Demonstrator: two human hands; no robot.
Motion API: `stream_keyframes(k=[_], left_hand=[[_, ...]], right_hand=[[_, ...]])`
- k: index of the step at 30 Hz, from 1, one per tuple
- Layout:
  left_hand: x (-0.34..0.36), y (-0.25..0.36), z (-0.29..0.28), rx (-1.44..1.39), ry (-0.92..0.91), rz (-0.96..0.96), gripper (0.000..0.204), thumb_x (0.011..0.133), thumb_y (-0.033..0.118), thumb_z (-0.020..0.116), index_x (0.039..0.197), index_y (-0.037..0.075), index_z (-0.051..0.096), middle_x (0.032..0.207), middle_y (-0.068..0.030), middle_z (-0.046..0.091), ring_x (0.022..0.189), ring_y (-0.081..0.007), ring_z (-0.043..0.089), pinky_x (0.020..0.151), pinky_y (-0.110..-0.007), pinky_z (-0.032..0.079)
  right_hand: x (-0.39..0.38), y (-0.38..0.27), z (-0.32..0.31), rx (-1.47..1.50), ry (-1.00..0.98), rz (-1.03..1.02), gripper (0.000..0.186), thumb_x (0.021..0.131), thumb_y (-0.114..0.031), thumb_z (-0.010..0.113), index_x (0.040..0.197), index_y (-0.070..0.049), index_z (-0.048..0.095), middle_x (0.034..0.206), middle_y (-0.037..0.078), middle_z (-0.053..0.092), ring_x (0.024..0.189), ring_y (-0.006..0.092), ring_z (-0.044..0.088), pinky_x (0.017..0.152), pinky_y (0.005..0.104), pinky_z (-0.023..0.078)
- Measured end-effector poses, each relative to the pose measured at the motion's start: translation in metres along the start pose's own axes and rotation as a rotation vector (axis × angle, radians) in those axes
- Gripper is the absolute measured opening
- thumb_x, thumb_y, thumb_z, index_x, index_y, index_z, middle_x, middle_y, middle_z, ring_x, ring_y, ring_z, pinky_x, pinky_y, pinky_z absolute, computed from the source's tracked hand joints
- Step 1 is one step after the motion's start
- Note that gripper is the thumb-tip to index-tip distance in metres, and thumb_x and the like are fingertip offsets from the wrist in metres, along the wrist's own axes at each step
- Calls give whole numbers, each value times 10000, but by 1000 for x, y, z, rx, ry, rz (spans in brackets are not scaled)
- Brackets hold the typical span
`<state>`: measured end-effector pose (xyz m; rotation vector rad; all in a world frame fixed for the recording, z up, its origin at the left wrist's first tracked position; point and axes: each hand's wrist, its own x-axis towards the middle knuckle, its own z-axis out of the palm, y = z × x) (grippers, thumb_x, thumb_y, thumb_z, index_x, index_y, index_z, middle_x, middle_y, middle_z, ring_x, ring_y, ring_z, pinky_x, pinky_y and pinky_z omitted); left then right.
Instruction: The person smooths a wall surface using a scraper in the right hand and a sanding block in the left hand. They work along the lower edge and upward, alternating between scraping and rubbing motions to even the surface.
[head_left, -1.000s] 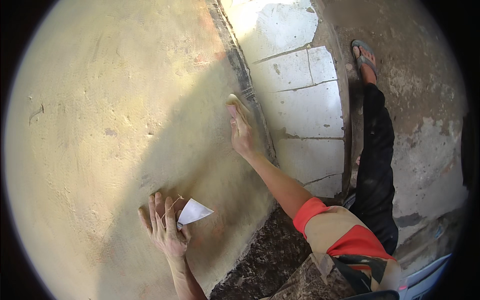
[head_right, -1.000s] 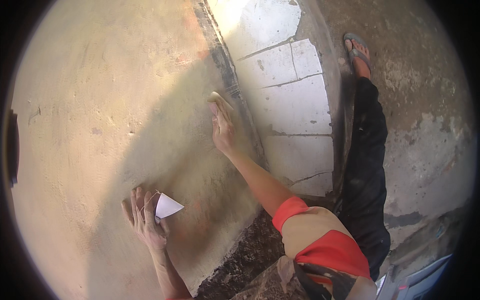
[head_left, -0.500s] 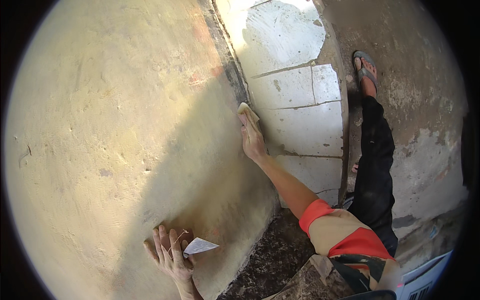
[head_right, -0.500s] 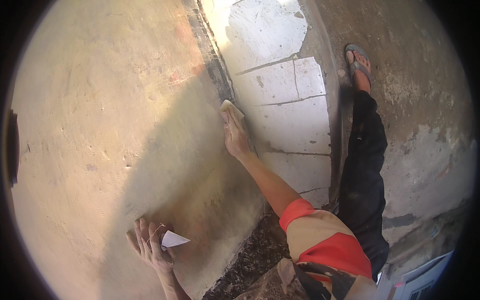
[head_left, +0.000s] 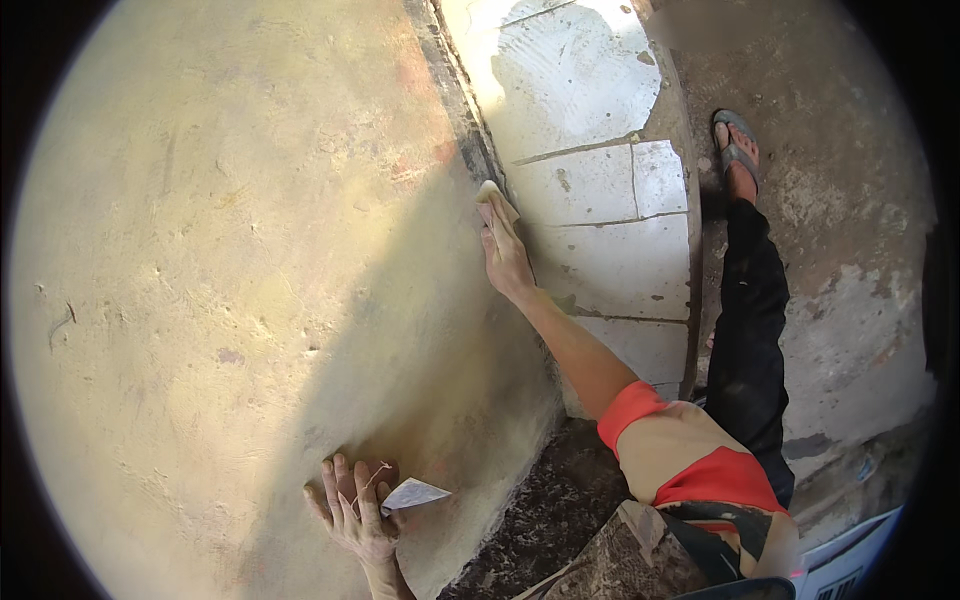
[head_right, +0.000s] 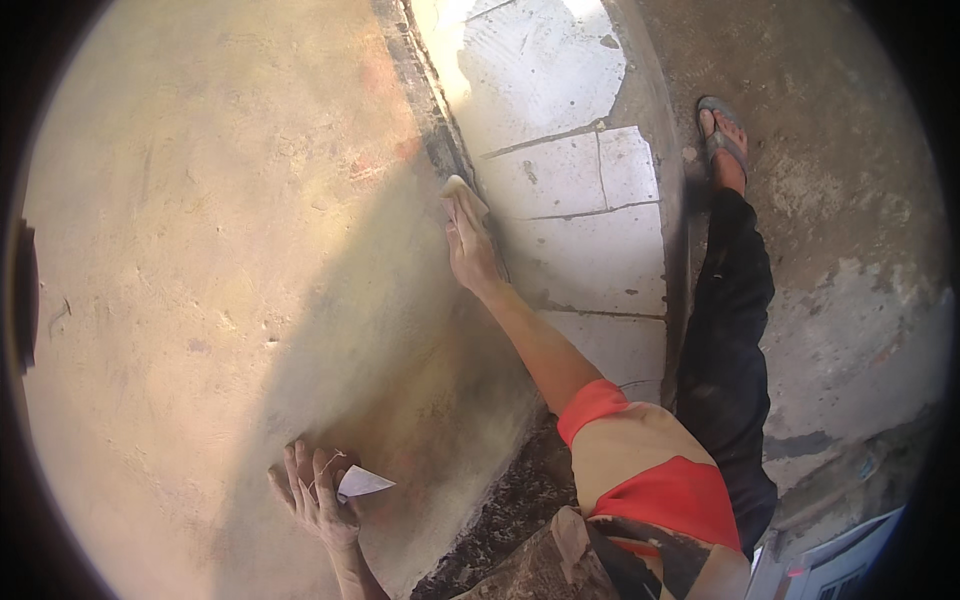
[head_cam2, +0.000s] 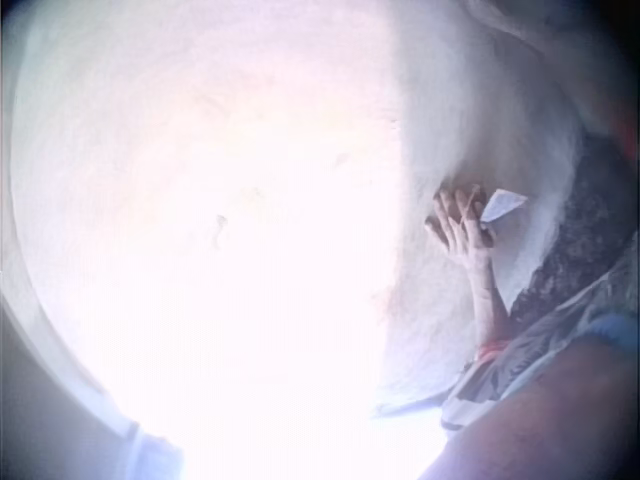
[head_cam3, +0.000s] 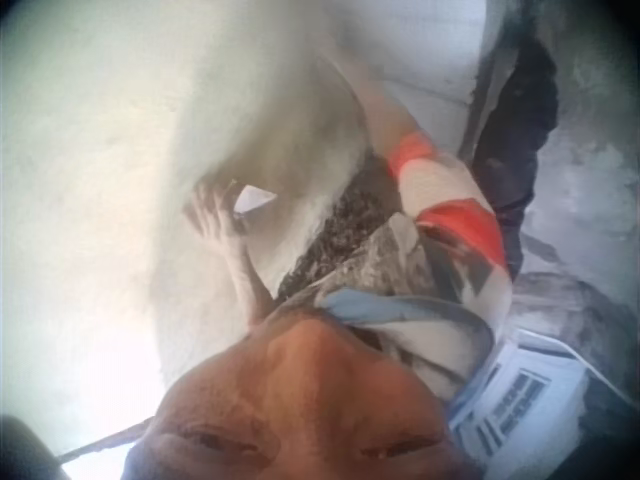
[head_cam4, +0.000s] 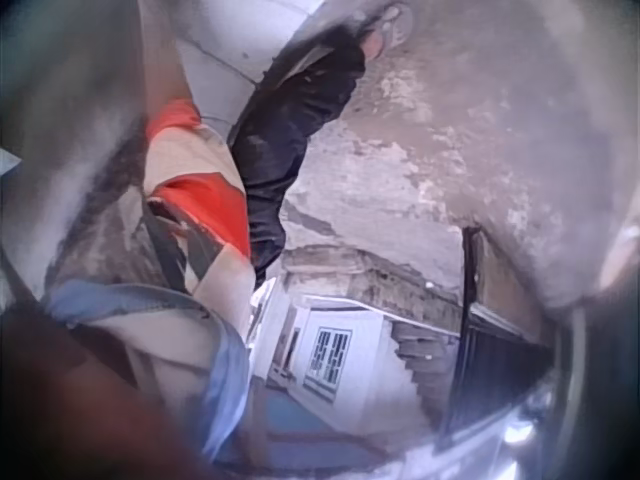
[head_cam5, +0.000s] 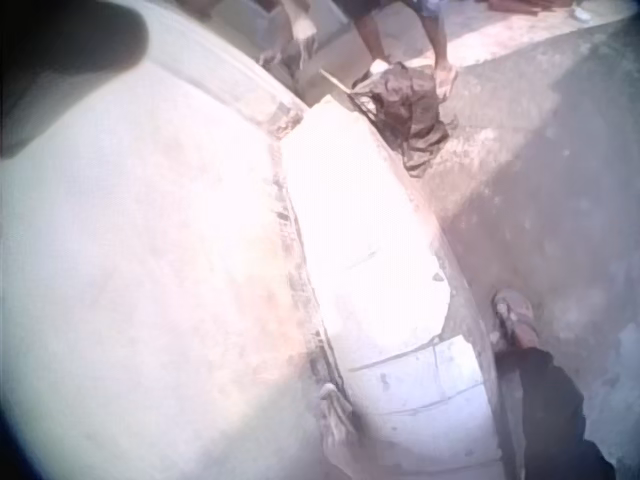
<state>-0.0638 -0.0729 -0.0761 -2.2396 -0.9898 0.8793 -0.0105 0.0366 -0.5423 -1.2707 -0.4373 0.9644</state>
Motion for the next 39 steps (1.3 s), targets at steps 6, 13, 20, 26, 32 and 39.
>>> stream_keyframes(k=[6,13,20,26,32,39], left_hand=[[5,4,1,-14,-23,-22,368,1084,314,517,1363,123,661,1505,-108,607,1452,-312,517,1255,-605,263],[6,4,-3,-56,-37,-30,422,1042,340,525,1386,124,637,1516,-121,591,1478,-303,485,1270,-589,234],[7,7,-14,-78,-61,-70,369,1012,261,589,1354,142,655,1531,-86,584,1483,-268,478,1284,-550,227],[6,8,-15,-134,-50,-81,498,896,187,575,1389,144,638,1563,-88,555,1494,-275,466,1293,-544,222],[57,4,-23,-239,53,-103,579,823,128,599,1401,105,630,1565,-91,554,1493,-300,466,1289,-561,227],[134,-3,-12,-334,363,-150,499,879,145,654,1371,64,642,1510,-115,593,1483,-309,472,1284,-575,224]], right_hand=[[39,-46,25,106,96,-123,484,1094,-77,440,1570,0,415,1677,211,333,1562,364,303,1267,443,302],[52,-67,9,85,54,-5,502,1116,-111,420,1604,-9,361,1678,211,325,1564,387,284,1296,472,253],[64,-117,39,65,33,-392,512,1104,-164,473,1556,68,404,1626,264,392,1535,374,352,1284,490,292],[37,-194,51,19,-42,-352,490,1092,-125,461,1536,80,428,1579,252,473,1475,395,444,1215,430,394],[57,-185,53,241,34,-13,480,1074,-108,484,1520,68,458,1571,248,487,1519,415,372,1257,452,324],[2,-198,55,86,-117,-477,439,1023,-34,503,1454,22,572,1551,231,517,1492,407,420,1239,485,349]])
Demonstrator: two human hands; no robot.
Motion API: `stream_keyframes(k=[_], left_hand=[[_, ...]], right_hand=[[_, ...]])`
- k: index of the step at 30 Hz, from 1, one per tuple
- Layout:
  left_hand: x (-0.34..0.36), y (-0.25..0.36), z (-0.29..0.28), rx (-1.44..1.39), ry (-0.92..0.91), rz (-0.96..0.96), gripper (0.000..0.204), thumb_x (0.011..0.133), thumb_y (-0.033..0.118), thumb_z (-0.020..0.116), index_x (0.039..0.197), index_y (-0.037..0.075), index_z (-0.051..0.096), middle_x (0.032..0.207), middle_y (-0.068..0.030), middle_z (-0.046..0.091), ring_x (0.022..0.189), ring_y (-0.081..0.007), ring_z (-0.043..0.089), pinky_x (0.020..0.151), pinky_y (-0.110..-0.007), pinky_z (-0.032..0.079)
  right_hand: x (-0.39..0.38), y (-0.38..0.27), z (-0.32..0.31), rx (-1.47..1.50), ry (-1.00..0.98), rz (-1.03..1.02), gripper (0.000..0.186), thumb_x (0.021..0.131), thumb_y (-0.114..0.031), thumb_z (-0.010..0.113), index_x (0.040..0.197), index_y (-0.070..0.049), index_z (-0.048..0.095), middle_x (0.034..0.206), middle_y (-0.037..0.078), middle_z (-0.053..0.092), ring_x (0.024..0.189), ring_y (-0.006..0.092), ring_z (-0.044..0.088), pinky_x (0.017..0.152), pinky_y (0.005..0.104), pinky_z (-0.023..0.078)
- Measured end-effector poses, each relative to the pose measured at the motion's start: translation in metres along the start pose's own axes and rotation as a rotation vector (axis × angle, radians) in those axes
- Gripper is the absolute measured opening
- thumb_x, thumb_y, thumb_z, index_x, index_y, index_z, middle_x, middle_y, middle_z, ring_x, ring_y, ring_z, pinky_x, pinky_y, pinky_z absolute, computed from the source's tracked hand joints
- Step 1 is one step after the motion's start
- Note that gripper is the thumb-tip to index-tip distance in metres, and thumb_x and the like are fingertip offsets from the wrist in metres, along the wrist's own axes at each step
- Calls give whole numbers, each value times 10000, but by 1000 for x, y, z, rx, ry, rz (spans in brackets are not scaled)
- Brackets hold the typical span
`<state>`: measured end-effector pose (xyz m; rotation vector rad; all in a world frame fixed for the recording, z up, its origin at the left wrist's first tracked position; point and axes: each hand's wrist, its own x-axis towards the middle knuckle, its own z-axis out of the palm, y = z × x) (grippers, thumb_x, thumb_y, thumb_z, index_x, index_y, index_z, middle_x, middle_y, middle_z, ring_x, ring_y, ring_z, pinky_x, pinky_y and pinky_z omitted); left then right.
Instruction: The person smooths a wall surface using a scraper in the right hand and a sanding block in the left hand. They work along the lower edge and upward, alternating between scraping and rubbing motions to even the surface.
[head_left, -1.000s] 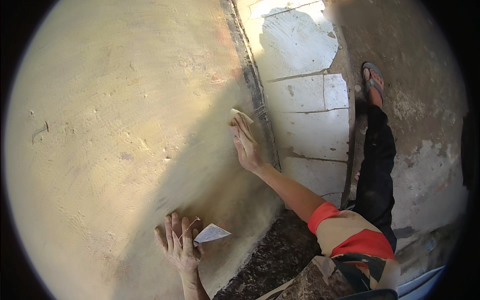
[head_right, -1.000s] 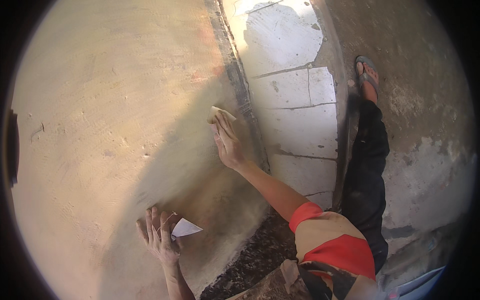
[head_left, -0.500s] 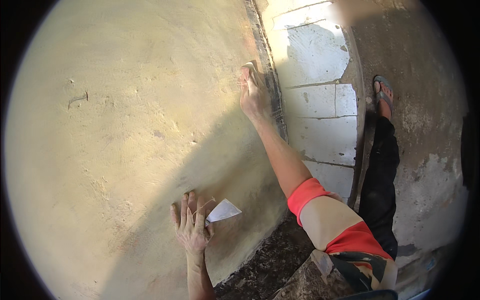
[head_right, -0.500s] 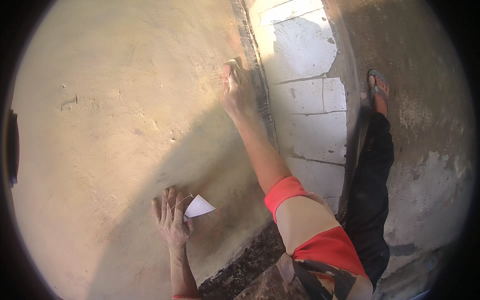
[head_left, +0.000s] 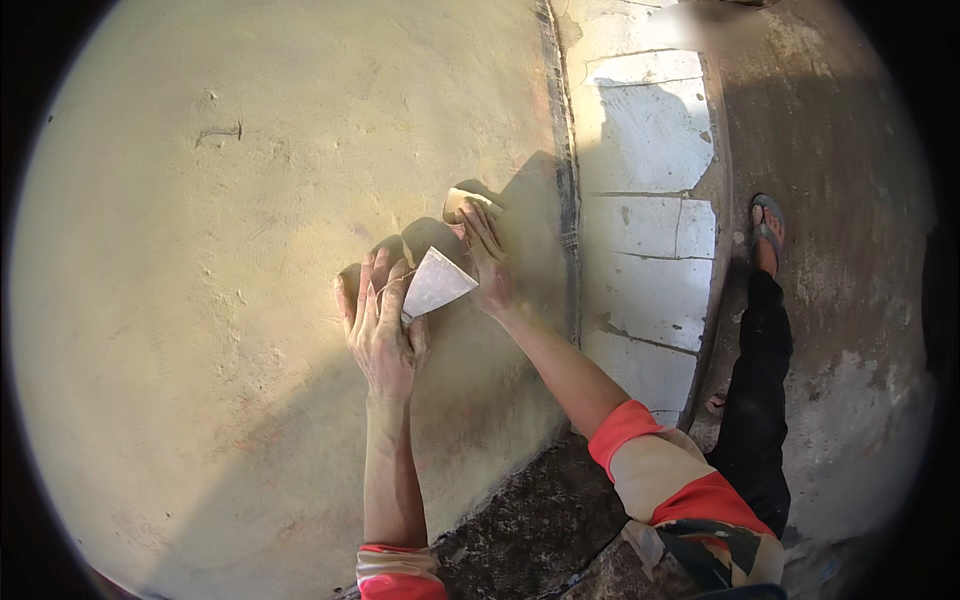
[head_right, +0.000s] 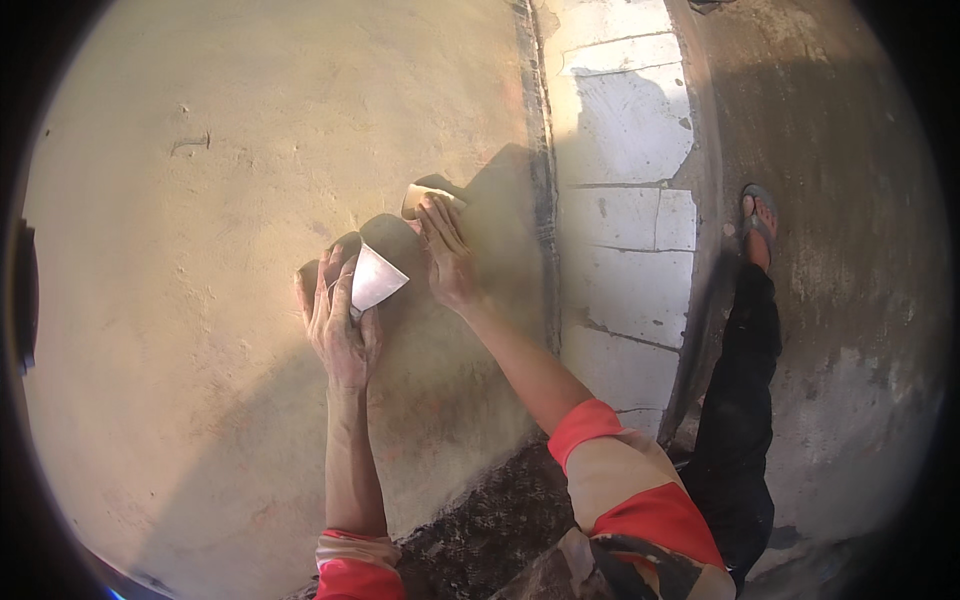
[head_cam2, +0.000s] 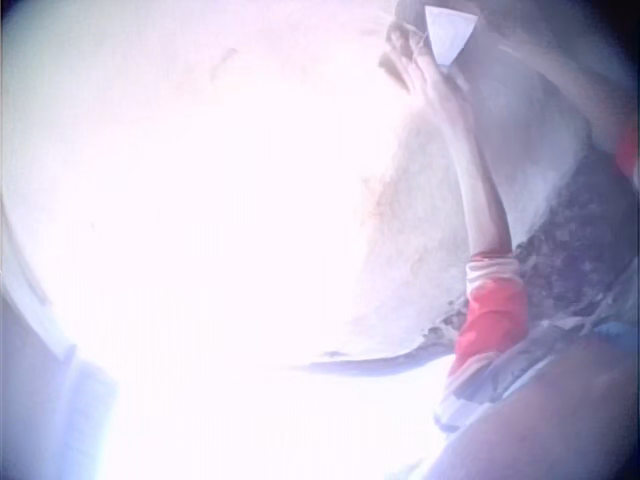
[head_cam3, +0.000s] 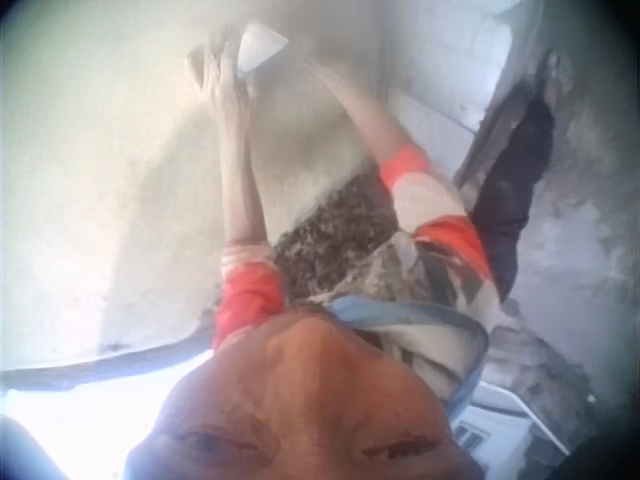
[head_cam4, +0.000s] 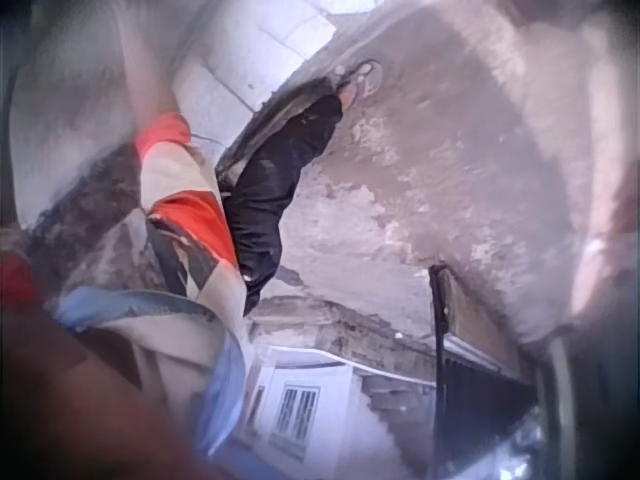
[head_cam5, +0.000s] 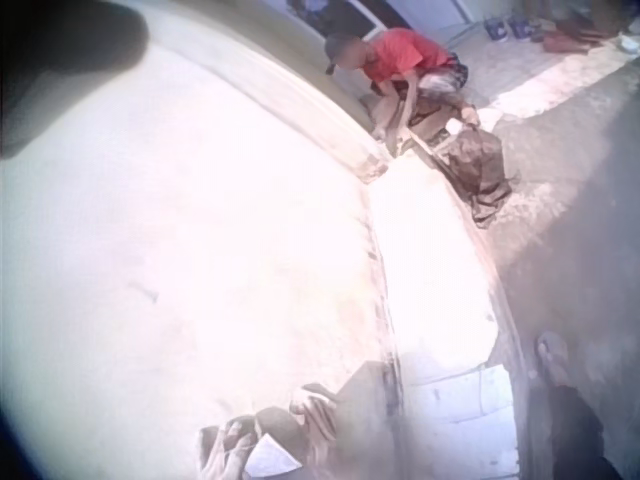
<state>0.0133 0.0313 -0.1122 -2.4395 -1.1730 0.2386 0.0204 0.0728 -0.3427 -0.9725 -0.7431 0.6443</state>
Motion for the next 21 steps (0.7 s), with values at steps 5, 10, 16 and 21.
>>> stream_keyframes(k=[5,10,16,21], left_hand=[[70,2,29,9,-42,46,505,914,107,630,1415,46,613,1529,-71,575,1516,-262,420,1316,-550,171],[113,9,70,22,-69,60,546,890,165,696,1426,107,608,1554,-77,552,1511,-268,427,1315,-562,161],[164,34,101,77,-221,33,519,884,170,690,1396,110,635,1553,-57,558,1540,-249,385,1318,-561,137],[180,30,119,74,-307,32,495,937,255,637,1410,107,640,1521,-65,597,1540,-264,395,1306,-582,126]], right_hand=[[47,16,-3,-75,183,172,491,975,-12,549,1462,46,545,1550,236,509,1472,412,440,1212,494,371],[71,52,-16,109,-37,324,493,1007,-18,512,1500,6,513,1513,247,531,1409,430,491,1177,445,409],[94,136,-42,-198,182,482,494,1014,8,520,1502,70,484,1551,253,496,1389,438,502,1179,439,415],[69,139,-58,-167,29,173,491,1018,17,533,1504,65,484,1572,260,470,1482,442,407,1238,482,337]])
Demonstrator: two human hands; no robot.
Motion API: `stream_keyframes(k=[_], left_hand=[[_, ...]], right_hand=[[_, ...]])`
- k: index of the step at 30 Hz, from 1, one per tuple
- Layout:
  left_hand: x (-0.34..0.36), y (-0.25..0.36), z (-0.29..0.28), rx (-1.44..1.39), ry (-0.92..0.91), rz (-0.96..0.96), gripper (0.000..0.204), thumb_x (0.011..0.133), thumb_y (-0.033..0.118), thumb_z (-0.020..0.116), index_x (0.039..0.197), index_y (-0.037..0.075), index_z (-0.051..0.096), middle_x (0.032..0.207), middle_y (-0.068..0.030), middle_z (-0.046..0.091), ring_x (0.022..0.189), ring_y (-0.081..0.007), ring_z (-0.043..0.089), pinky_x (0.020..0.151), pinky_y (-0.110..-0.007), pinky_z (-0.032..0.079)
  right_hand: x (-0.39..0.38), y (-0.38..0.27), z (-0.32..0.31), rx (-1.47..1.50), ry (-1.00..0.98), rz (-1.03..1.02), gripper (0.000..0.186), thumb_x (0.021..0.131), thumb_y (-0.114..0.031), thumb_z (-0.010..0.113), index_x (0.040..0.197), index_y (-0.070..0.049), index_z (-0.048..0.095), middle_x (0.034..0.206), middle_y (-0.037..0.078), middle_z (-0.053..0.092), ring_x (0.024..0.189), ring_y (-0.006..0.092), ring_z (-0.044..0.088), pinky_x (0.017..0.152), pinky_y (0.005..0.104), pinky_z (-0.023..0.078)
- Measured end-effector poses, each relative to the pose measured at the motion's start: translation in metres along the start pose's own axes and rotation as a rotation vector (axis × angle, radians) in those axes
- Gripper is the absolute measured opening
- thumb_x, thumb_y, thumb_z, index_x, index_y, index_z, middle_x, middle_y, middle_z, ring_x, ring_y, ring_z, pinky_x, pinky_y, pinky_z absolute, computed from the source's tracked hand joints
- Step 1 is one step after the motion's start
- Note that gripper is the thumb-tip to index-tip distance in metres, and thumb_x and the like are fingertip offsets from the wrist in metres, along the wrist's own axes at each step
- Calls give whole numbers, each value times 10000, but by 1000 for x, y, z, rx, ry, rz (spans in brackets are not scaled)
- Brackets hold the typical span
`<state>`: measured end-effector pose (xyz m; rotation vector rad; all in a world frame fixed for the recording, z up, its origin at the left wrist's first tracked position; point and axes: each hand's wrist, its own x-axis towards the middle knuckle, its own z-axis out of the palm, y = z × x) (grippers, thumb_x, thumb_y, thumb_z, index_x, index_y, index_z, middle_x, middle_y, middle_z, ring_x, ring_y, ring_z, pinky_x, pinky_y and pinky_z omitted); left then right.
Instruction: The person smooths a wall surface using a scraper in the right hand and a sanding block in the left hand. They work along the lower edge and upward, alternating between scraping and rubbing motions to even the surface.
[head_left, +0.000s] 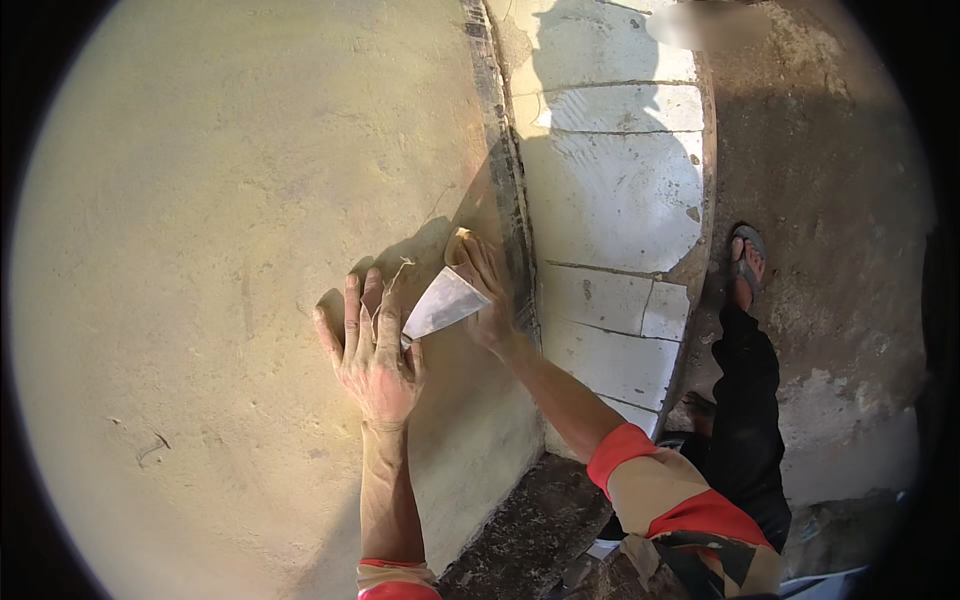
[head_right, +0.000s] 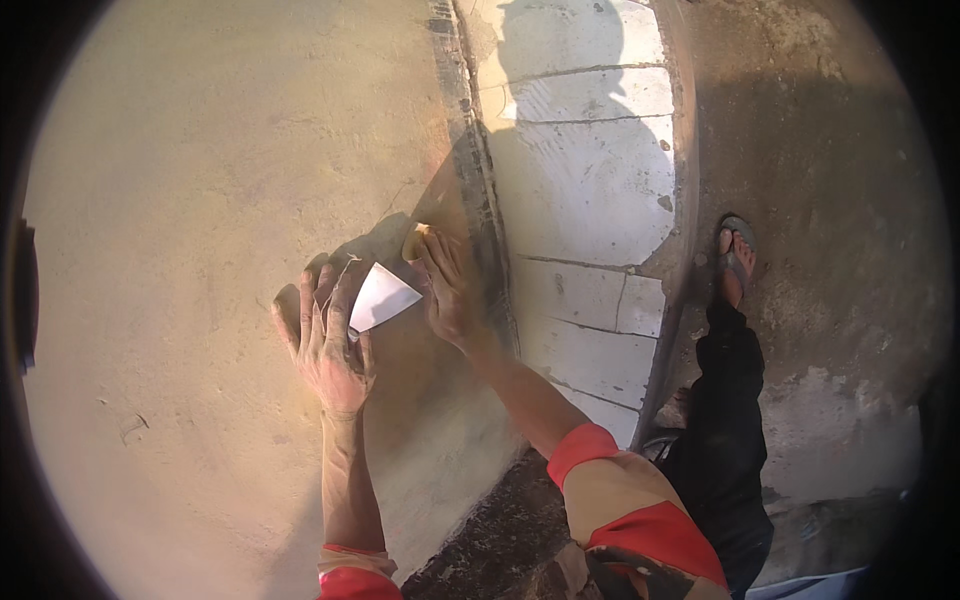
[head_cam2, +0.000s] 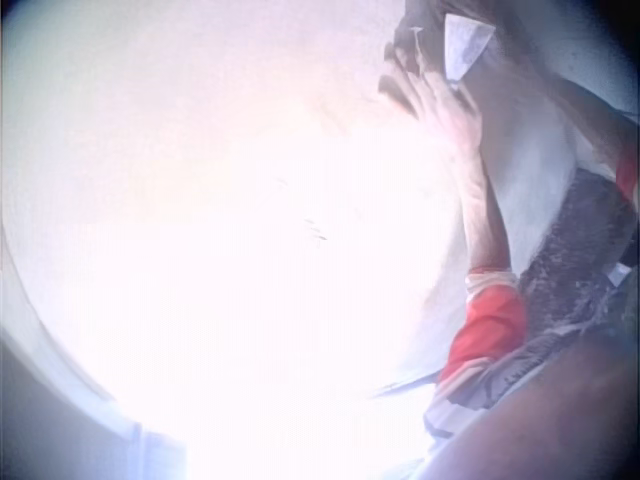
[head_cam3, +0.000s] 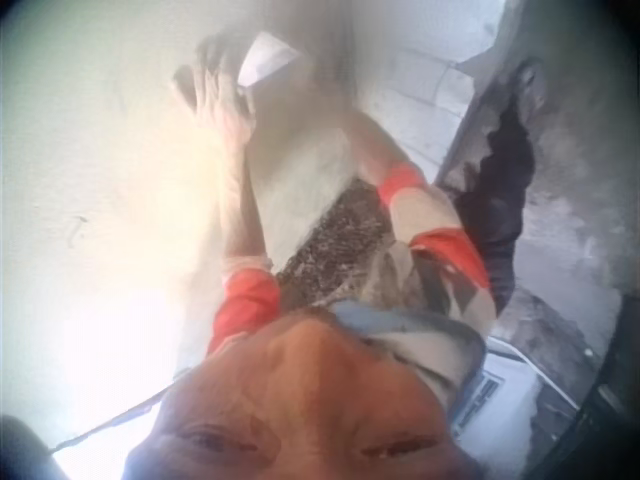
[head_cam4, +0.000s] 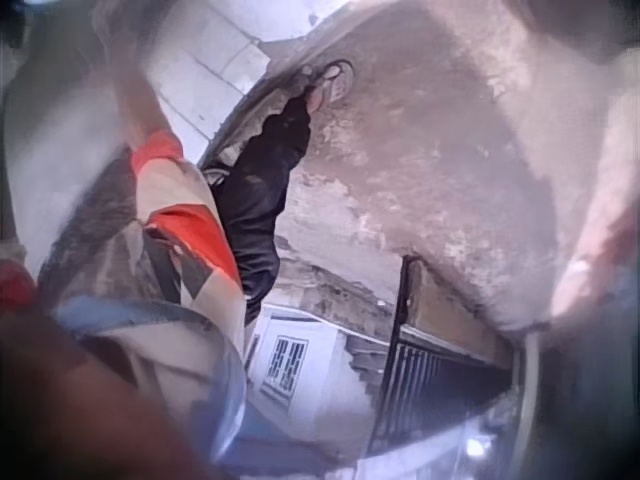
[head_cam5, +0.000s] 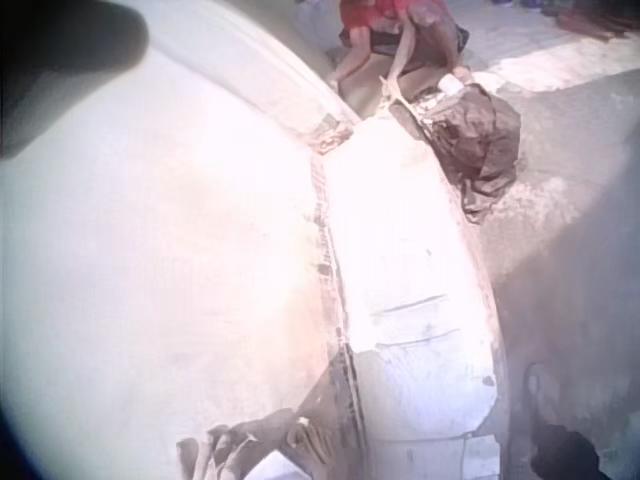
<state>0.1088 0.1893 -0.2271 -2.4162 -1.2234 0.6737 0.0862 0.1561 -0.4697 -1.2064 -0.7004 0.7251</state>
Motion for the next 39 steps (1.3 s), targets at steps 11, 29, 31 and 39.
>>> stream_keyframes(k=[11,29,31,39], left_hand=[[111,-2,-1,-142,-187,165,479,881,112,685,1354,61,630,1479,-127,608,1458,-310,496,1286,-559,245],[73,-54,-131,-522,-89,-89,842,950,-69,586,1679,167,239,1416,-218,640,1060,-368,723,888,-433,598],[70,-61,-151,-552,-87,-85,869,941,-84,575,1684,186,212,1472,-219,596,1191,-421,685,932,-490,598],[26,-40,-148,-508,-224,-225,840,987,25,546,1692,134,101,1419,-165,635,1083,-419,715,866,-494,585]], right_hand=[[-5,19,57,836,561,639,473,1120,-211,433,1528,23,478,1585,207,471,1469,312,442,1195,433,377],[54,-49,-264,-242,-308,774,244,1044,-206,538,1004,23,612,893,294,656,906,463,673,773,535,478],[54,-20,-313,-188,-140,719,263,1021,-198,554,973,46,638,920,293,674,882,460,671,782,520,489],[57,-89,-431,-143,-120,869,242,990,-161,599,954,78,609,816,53,610,766,174,567,731,333,454]])
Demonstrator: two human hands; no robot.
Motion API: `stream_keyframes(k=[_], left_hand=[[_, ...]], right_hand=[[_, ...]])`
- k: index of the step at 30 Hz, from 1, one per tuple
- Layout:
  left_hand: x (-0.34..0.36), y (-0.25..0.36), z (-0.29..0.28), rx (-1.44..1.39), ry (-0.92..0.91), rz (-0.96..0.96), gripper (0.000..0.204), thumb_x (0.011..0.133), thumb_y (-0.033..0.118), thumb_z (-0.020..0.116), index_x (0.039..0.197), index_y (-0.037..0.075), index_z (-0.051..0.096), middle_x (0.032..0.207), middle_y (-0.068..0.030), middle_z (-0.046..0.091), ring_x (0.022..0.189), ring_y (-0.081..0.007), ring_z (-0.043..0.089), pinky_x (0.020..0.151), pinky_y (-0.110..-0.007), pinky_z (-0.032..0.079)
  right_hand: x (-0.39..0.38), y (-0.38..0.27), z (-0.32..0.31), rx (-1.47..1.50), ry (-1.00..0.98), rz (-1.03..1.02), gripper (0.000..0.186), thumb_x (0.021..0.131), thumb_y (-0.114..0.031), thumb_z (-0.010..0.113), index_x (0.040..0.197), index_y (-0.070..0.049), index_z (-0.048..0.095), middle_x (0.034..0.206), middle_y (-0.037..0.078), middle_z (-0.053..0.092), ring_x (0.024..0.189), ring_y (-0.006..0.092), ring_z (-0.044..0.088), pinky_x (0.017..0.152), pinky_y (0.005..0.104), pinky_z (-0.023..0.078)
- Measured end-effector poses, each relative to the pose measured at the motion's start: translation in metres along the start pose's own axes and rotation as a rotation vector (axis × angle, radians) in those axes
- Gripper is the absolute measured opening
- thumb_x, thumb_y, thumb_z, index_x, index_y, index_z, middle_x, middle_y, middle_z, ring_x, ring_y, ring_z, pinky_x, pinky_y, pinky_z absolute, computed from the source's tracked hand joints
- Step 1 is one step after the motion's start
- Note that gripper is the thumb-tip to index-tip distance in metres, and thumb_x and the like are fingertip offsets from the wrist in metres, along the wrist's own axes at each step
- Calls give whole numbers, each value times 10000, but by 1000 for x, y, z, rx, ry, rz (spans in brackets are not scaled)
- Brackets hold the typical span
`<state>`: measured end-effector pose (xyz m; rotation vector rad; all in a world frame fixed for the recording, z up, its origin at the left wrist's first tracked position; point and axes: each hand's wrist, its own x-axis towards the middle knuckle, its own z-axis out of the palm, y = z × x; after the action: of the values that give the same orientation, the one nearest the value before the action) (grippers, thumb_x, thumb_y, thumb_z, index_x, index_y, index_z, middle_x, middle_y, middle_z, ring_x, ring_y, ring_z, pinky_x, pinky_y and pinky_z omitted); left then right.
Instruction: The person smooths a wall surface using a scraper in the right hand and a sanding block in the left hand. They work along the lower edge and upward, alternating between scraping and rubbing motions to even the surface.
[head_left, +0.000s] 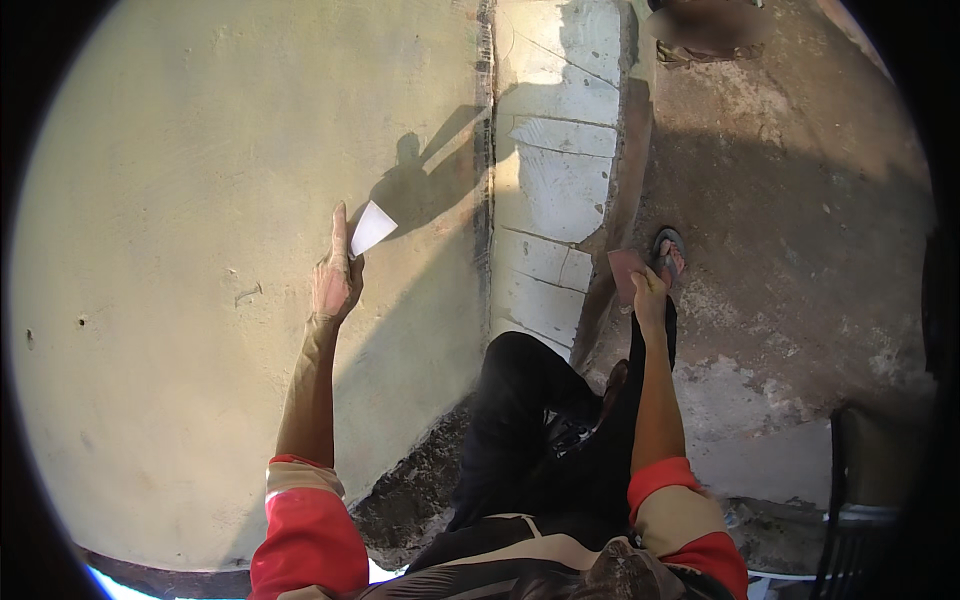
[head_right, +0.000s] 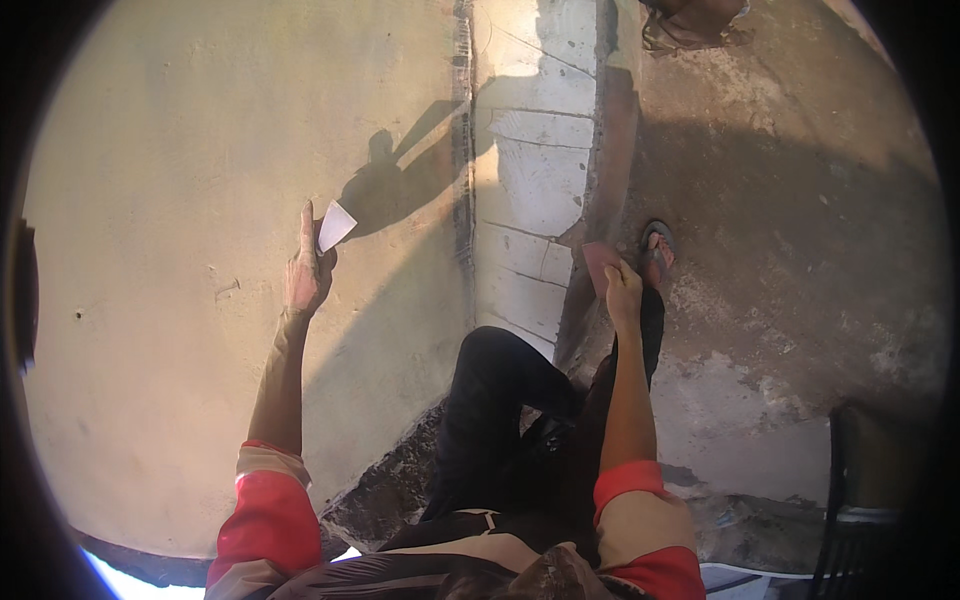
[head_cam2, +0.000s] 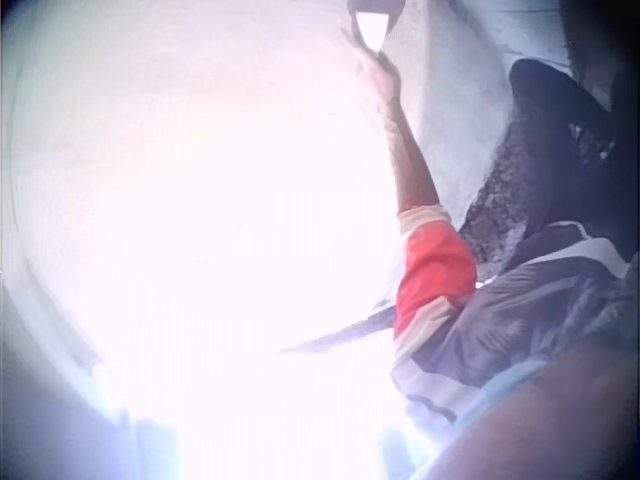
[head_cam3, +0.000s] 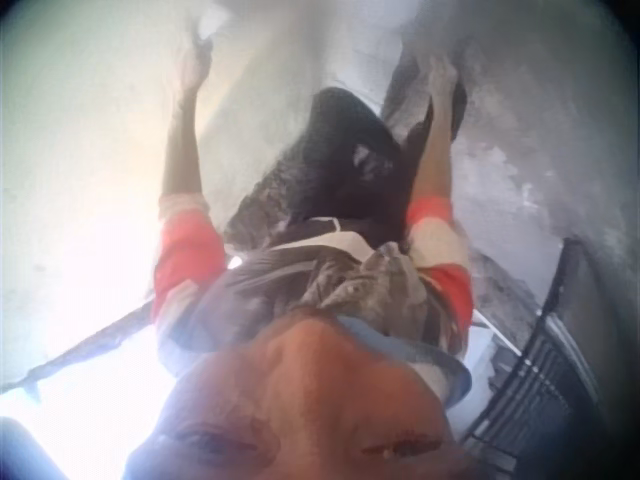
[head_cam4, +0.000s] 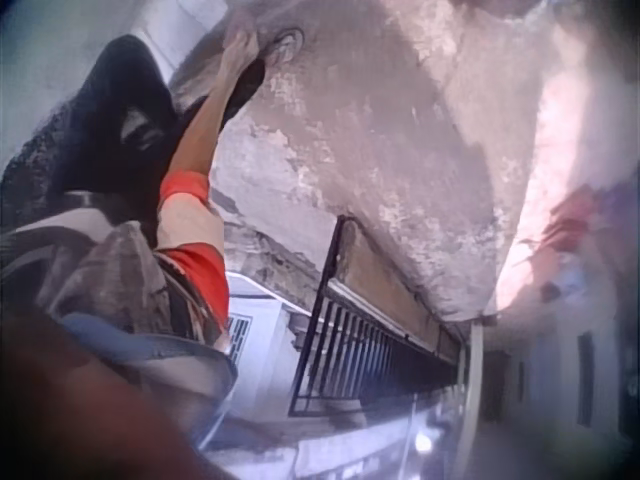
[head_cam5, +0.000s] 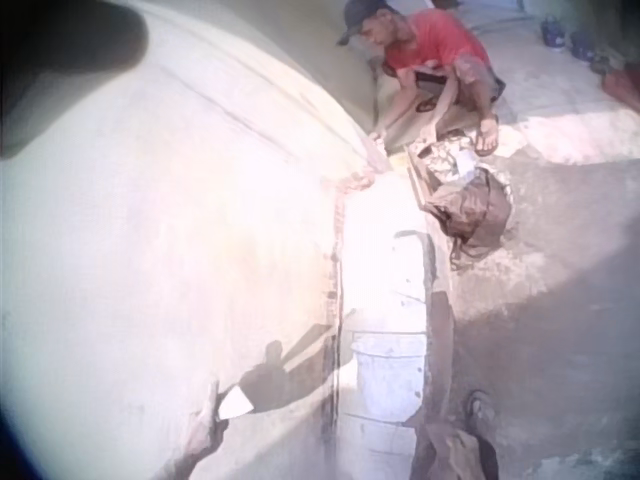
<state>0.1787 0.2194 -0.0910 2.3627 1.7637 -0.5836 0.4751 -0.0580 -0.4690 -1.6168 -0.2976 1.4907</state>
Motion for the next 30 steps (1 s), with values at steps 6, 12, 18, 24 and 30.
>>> stream_keyframes(k=[6,12,18,24,30], left_hand=[[40,-4,-1,-43,53,90,790,984,27,476,1678,140,118,1361,-263,651,1071,-496,688,841,-573,566],[75,-44,-8,-79,111,136,549,955,-3,585,1465,45,385,1236,-292,691,1072,-493,697,854,-499,559],[73,-30,-12,-58,72,169,423,963,-3,579,1368,26,460,1142,-296,700,1045,-475,713,824,-479,561],[68,-14,-21,-6,103,161,415,946,-24,590,1347,19,495,1077,-258,714,995,-431,739,797,-426,571],[65,-31,-6,-125,68,82,593,891,-65,624,1464,-32,478,1155,-254,714,996,-405,734,863,-406,571]], right_hand=[[-72,-45,-80,237,-18,-16,121,994,-141,628,923,-45,645,793,-56,503,730,54,435,661,260,374],[-109,-140,-117,389,57,142,125,999,-175,681,935,-72,649,899,-42,620,793,41,532,733,247,444],[-51,-168,-80,254,-63,-1,199,983,-142,668,1139,-23,701,992,-18,687,893,72,598,816,258,482],[51,-134,15,175,-90,72,334,936,-156,661,1215,25,686,1022,31,711,915,126,635,844,281,501],[106,-140,113,232,-148,109,290,920,-164,652,1131,34,658,972,94,693,877,159,635,766,306,514]])
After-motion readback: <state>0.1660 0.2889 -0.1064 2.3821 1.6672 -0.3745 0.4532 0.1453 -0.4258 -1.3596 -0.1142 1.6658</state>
